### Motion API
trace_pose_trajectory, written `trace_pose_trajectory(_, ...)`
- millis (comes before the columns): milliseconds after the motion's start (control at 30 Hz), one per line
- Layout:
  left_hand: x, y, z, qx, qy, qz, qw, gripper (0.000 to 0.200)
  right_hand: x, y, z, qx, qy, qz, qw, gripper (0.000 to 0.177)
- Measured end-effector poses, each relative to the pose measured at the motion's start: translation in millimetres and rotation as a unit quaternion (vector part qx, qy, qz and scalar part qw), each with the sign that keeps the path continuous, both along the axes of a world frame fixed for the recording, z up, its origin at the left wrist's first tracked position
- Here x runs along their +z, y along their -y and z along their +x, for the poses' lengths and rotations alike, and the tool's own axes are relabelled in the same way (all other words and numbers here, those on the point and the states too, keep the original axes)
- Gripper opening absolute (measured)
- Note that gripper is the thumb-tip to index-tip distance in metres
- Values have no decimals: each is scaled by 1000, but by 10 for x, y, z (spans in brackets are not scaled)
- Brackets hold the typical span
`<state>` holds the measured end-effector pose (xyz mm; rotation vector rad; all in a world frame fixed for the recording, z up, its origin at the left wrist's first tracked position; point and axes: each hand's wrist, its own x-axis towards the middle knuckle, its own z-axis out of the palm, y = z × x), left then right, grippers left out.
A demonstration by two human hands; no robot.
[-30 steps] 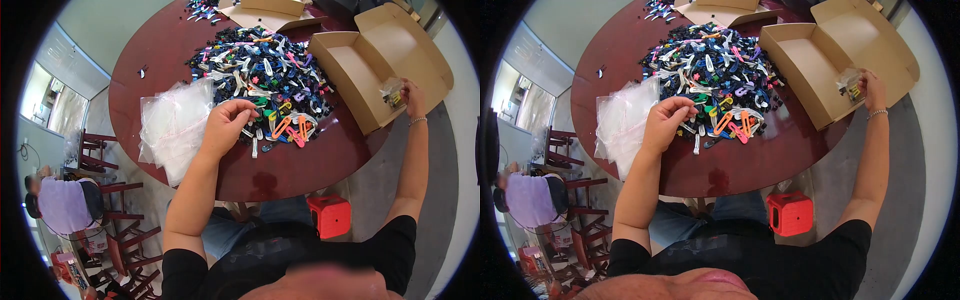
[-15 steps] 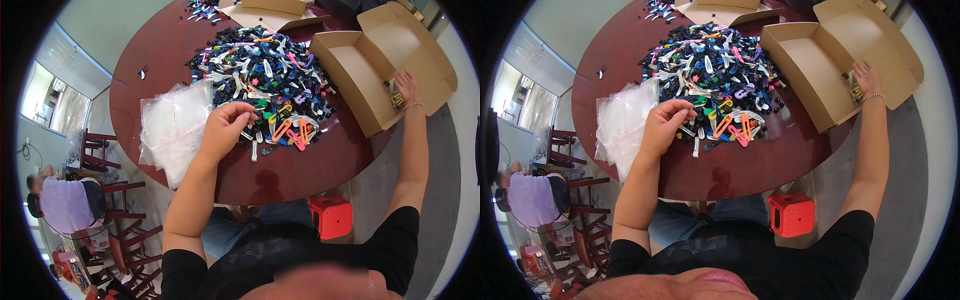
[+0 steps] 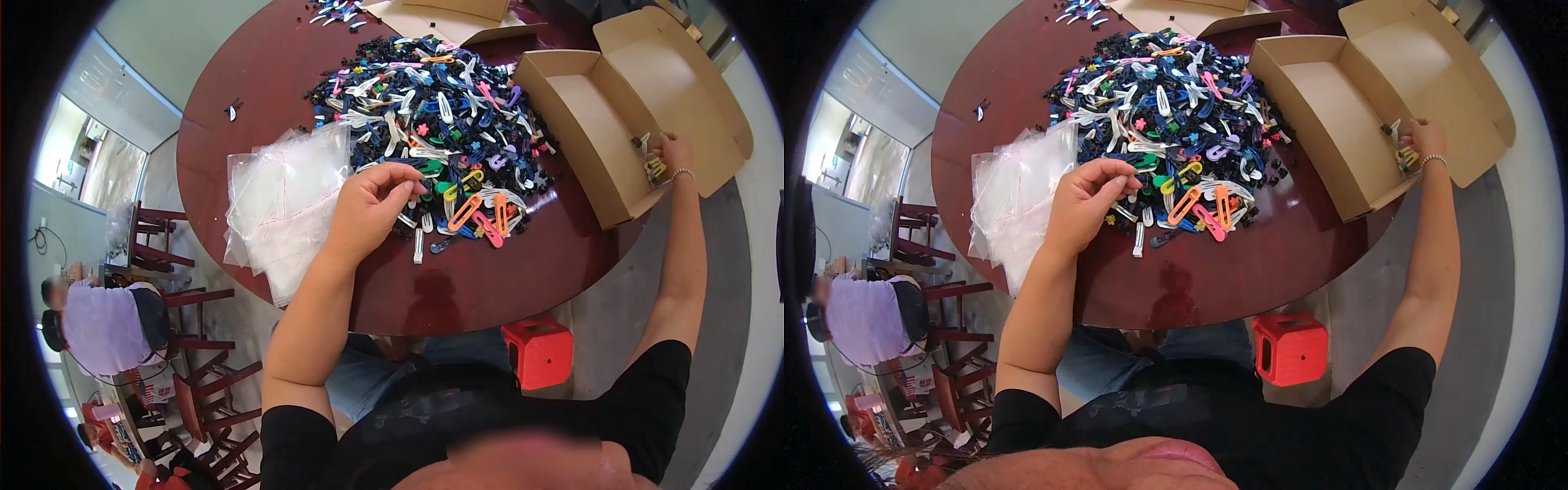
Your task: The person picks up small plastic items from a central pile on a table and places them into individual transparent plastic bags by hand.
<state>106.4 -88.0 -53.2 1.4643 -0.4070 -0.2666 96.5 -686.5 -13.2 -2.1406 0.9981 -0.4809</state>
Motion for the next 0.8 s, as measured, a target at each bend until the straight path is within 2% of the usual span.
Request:
trace_pose_trajectory(67, -5, -5, 3, 1, 1, 1, 1000, 15, -106, 264, 80, 32, -11, -158, 987, 29)
trace_pose_trajectory(300, -6, -3, 8, 3, -4, -8, 1000, 15, 139, -5, 197, 37, 11, -158, 987, 31)
trace_pose_trajectory(367, -9, -3, 3, 3, -5, -10, 1000, 15, 116, 69, 255, 8, -61, -129, 990, 31)
trace_pose_trajectory(500, -13, -8, 7, 4, 4, -12, 1000, 15, -4, 87, 221, -44, -83, -79, 992, 32)
trace_pose_trajectory(567, -18, -13, 10, 6, 7, -15, 1000, 15, -41, 77, 178, -23, 24, -89, 995, 36)
trace_pose_trajectory(600, -29, -15, 11, 9, 14, -12, 1000, 15, -45, 78, 162, -21, 24, -90, 995, 36)
trace_pose_trajectory(667, -50, -17, 16, 12, 20, -9, 1000, 15, 41, -79, 94, -14, 116, -67, 991, 41)
trace_pose_trajectory(700, -55, -19, 21, 12, 37, 2, 999, 15, 74, -98, 79, -13, 116, -67, 991, 41)
trace_pose_trajectory(767, -76, -22, 20, 13, 55, 13, 998, 15, 130, -129, 51, 13, 114, -171, 979, 41)
trace_pose_trajectory(800, -88, -20, 22, 14, 64, 12, 998, 15, 154, -153, 52, 15, 115, -171, 978, 41)
